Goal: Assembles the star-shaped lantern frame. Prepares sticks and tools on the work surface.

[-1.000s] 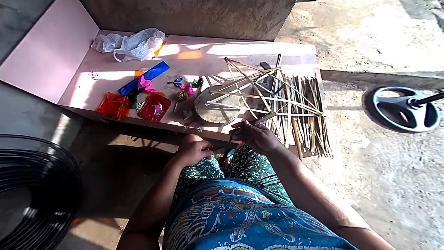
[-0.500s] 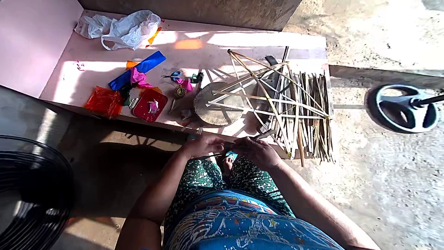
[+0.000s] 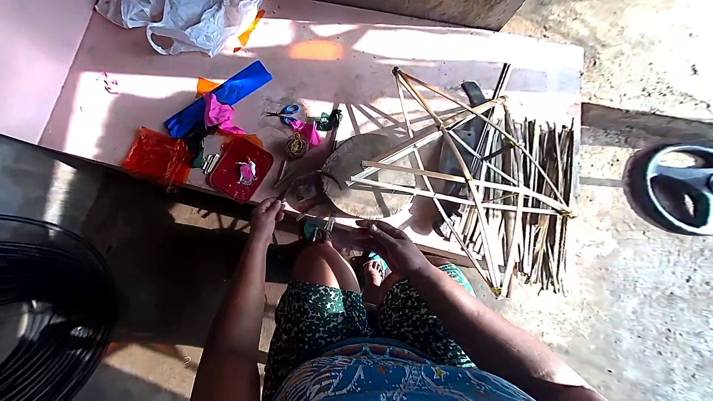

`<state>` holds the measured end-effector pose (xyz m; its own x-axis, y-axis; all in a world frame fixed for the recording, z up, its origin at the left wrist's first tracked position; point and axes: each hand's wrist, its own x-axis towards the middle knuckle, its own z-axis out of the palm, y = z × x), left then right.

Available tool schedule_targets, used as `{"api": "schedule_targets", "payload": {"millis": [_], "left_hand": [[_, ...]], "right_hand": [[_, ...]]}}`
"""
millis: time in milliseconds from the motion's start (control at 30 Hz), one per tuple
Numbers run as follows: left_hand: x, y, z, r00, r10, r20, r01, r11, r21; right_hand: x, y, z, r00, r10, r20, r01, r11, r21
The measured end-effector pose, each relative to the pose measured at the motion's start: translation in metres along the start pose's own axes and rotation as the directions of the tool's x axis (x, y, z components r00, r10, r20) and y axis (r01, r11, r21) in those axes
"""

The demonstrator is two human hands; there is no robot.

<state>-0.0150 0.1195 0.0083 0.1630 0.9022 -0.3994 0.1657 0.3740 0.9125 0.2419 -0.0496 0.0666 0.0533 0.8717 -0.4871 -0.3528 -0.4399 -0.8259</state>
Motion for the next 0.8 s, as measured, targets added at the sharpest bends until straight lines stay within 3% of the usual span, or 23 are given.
{"api": "schedule_targets", "payload": {"millis": [67,133,200,300,433,700,800], "left_hand": [[0.028,-0.028,0.0,0.989,-0.085,-0.122,0.102,0.984,0.147],[0.047,-0.048,0.004,0.984,-0.139,-0.113,0.173,0.906,0.387],[0.052,-0.048,0.014,0.986,-0.154,-0.065,0.16,0.76,0.63],[0.057,-0.037,0.028,0.99,-0.137,-0.034,0.111,0.604,0.789],[0.078,-0.037,0.033,0.991,-0.126,0.032,0.045,0.565,0.824],[0.114,-0.038,0.041,0.993,-0.081,0.088,0.012,0.797,0.603],[0.122,-0.033,0.039,0.991,-0.077,0.106,-0.011,0.757,0.653]], "right_hand": [[0.006,0.008,0.003,0.998,0.05,0.032,-0.048,0.997,-0.068],[0.009,0.018,0.003,0.995,0.098,0.028,-0.096,0.992,-0.079],[0.009,0.028,-0.001,0.99,0.138,0.008,-0.137,0.987,-0.082],[0.007,0.038,-0.008,0.982,0.186,-0.028,-0.189,0.975,-0.122],[0.009,0.047,-0.014,0.964,0.259,-0.066,-0.266,0.953,-0.143],[0.021,0.056,-0.022,0.954,0.298,-0.044,-0.3,0.933,-0.199],[0.024,0.061,-0.026,0.951,0.306,-0.047,-0.309,0.924,-0.227]]}}
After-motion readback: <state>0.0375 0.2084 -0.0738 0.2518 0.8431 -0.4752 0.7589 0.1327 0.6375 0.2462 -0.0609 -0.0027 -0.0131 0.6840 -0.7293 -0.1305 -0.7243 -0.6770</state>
